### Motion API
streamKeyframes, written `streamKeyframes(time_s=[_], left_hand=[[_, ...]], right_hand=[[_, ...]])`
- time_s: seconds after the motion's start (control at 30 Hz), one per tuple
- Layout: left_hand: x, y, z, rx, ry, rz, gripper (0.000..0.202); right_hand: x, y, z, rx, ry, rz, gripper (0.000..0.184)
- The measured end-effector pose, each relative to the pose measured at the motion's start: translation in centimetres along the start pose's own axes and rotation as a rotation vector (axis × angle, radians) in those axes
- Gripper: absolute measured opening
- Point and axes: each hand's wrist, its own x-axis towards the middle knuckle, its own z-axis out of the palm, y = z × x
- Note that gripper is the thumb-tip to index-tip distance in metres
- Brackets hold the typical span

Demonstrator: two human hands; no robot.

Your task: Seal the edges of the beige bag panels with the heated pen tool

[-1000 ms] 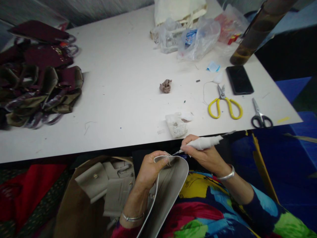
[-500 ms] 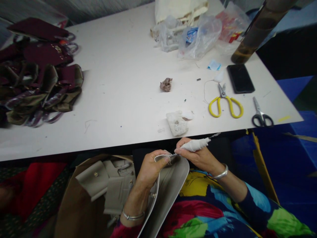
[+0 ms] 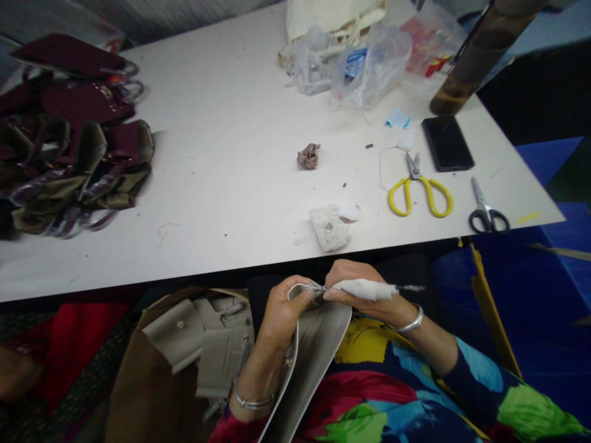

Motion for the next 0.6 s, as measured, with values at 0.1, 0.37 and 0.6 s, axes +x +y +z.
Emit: streamKeyframes(time_s=[0.1,0.37,0.6], left_hand=[[0.0,0.1,0.1,-0.084,-0.011,-0.026,0.023],[-0.6,0.0,0.2,-0.019,0.017,0.035,0.02],[-1.9,-0.1,0.7,0.226,0.021,0.217,0.011]], right_hand=[[-0.8,-0.3,-0.7,-0.218,-0.118,-0.173,0.026],[-2.5,-0.4,-0.6,-0.095,0.115,-0.205,0.034],[-3.0,-0.9,2.4,0.076,0.138,0.046,0.02]])
